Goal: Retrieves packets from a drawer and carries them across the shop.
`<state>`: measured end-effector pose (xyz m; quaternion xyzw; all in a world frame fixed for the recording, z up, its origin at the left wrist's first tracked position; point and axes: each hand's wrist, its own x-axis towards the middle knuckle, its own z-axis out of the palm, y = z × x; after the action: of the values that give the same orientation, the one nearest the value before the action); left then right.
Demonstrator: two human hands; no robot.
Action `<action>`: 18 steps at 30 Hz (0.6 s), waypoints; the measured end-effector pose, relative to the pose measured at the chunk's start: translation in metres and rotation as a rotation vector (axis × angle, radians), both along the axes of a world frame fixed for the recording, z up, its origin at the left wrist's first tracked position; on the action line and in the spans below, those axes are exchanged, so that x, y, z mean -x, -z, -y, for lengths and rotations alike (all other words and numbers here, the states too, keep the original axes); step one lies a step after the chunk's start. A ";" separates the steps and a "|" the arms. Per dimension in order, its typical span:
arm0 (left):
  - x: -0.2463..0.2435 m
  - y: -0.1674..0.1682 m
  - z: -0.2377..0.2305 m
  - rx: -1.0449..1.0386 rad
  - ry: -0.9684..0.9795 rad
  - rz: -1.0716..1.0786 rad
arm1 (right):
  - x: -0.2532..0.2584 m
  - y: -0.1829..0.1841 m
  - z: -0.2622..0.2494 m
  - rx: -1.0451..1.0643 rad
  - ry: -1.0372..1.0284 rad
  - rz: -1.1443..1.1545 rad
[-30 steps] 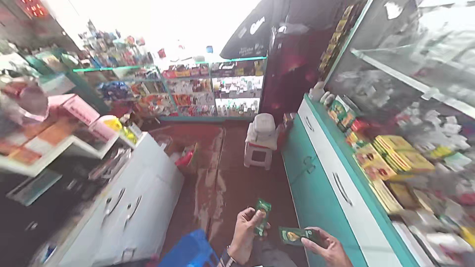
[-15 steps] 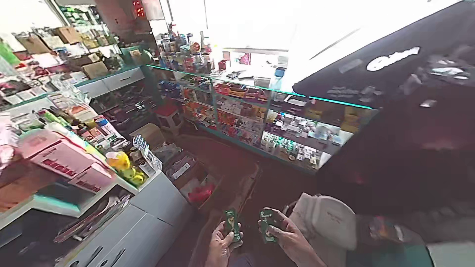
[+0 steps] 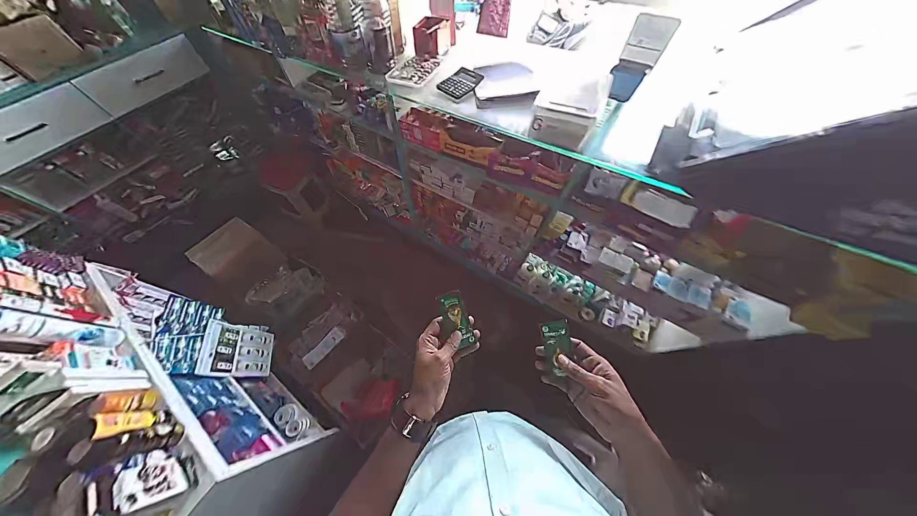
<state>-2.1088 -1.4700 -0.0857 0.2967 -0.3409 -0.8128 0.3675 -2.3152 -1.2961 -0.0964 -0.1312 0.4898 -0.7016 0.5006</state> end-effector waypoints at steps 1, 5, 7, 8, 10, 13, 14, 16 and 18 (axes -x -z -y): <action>0.020 0.007 0.030 -0.007 -0.024 0.001 | 0.020 0.003 0.038 0.023 -0.035 -0.013; 0.082 0.012 0.146 -0.066 -0.141 0.043 | 0.072 -0.001 0.225 0.082 -0.224 -0.053; 0.091 0.005 0.192 -0.021 -0.194 0.093 | 0.070 -0.009 0.313 0.111 -0.368 -0.030; 0.091 -0.001 0.216 0.015 -0.240 0.128 | 0.067 -0.013 0.356 0.128 -0.447 -0.020; 0.086 -0.008 0.268 0.047 -0.374 0.213 | 0.058 -0.019 0.442 0.154 -0.592 -0.032; 0.064 0.003 0.348 -0.086 -0.625 0.288 | 0.040 -0.016 0.561 0.161 -0.686 -0.048; 0.056 0.011 0.378 -0.141 -0.718 0.296 | 0.034 -0.014 0.601 0.159 -0.697 -0.031; 0.037 0.036 0.443 -0.202 -0.883 0.290 | 0.022 -0.006 0.681 0.124 -0.720 0.028; 0.020 0.055 0.511 -0.238 -0.950 0.291 | 0.016 0.001 0.757 0.063 -0.765 0.074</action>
<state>-2.1284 -1.9810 -0.1409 0.5688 -0.1214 -0.5396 0.6087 -2.3308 -2.0527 -0.0975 -0.2943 0.3651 -0.4833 0.7392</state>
